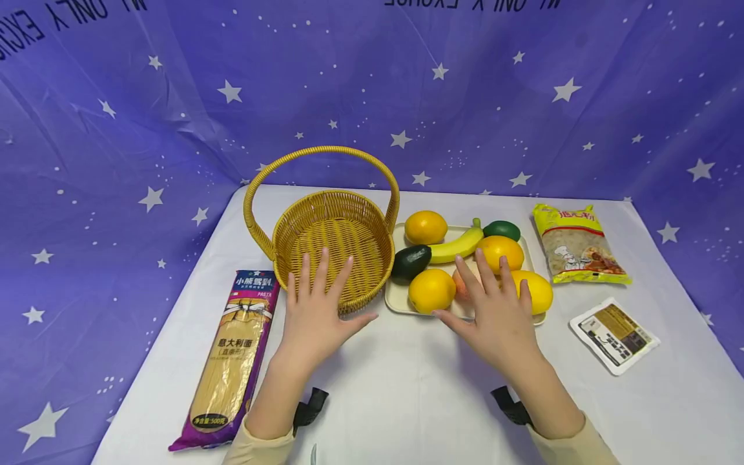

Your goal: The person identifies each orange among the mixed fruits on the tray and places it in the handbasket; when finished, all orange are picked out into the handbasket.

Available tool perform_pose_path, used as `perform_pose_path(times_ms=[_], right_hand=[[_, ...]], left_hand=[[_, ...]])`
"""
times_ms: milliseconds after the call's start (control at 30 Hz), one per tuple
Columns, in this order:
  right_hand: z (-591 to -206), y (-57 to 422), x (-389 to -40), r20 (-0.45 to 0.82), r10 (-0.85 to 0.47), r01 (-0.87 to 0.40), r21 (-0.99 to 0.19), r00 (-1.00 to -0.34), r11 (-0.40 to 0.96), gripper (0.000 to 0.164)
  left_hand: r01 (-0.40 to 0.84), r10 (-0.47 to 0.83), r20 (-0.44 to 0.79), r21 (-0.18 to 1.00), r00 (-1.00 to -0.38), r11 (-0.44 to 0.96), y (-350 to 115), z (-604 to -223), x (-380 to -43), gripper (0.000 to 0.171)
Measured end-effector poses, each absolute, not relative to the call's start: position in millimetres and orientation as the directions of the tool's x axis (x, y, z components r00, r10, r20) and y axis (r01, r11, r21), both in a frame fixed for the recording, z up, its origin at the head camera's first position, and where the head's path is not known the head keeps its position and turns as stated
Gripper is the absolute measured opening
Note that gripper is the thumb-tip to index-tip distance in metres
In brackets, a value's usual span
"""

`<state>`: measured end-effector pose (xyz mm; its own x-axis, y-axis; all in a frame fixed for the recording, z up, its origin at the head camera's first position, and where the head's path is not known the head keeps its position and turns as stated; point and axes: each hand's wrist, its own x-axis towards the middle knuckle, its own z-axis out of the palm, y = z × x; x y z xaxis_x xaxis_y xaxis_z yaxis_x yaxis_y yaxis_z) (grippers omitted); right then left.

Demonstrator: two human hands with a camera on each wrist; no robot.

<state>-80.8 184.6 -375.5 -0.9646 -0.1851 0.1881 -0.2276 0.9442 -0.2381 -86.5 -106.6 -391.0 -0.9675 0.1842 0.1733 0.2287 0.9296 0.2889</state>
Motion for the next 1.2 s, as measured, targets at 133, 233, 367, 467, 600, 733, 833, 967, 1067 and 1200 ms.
perform_pose_path(times_ms=[133, 233, 367, 467, 600, 733, 833, 967, 1067, 1200], right_hand=[[-372.6, 193.9, -84.1, 0.182, -0.162, -0.206, -0.252, -0.97, 0.946, 0.091], [-373.1, 205.1, -88.2, 0.175, -0.131, -0.175, -0.27, -0.976, 0.947, 0.092], [-377.2, 225.0, -94.1, 0.152, -0.072, -0.117, -0.315, -0.986, 0.942, 0.092], [-381.1, 241.2, -97.8, 0.135, -0.022, -0.069, -0.353, -0.991, 0.933, 0.093], [-387.3, 261.4, -102.0, 0.134, 0.028, -0.03, -0.411, -0.991, 0.911, 0.094], [-395.3, 277.9, -103.7, 0.119, 0.055, -0.008, -0.474, -0.991, 0.88, 0.094], [-402.4, 286.0, -104.7, 0.089, 0.074, 0.019, -0.51, -0.993, 0.86, 0.094], [-409.6, 290.9, -107.1, 0.039, 0.097, 0.06, -0.544, -0.995, 0.837, 0.095], [-413.7, 293.3, -109.5, 0.003, 0.103, 0.083, -0.562, -0.995, 0.823, 0.096], [-417.0, 296.4, -112.2, -0.033, 0.105, 0.104, -0.592, -0.994, 0.799, 0.097]], left_hand=[[0.159, 0.113, 0.167, 0.302, -0.98, 0.94, -121.8, -395.5, -86.1, 0.1], [0.112, 0.064, 0.158, 0.319, -0.985, 0.941, -130.7, -400.1, -85.8, 0.101], [0.07, 0.018, 0.15, 0.353, -0.989, 0.933, -139.3, -406.6, -84.9, 0.1], [0.045, -0.014, 0.145, 0.396, -0.989, 0.917, -143.7, -410.0, -83.5, 0.1], [0.004, -0.062, 0.129, 0.462, -0.99, 0.887, -147.8, -413.6, -81.8, 0.1], [-0.033, -0.089, 0.083, 0.524, -0.993, 0.851, -149.5, -417.1, -81.3, 0.101], [-0.059, -0.105, 0.049, 0.568, -0.993, 0.821, -149.7, -419.6, -82.1, 0.104], [-0.097, -0.142, 0.022, 0.628, -0.99, 0.773, -150.8, -422.7, -84.1, 0.11], [-0.122, -0.166, 0.002, 0.667, -0.986, 0.735, -151.7, -424.2, -85.3, 0.115], [-0.155, -0.187, -0.031, 0.699, -0.982, 0.698, -151.6, -423.5, -85.5, 0.116]])
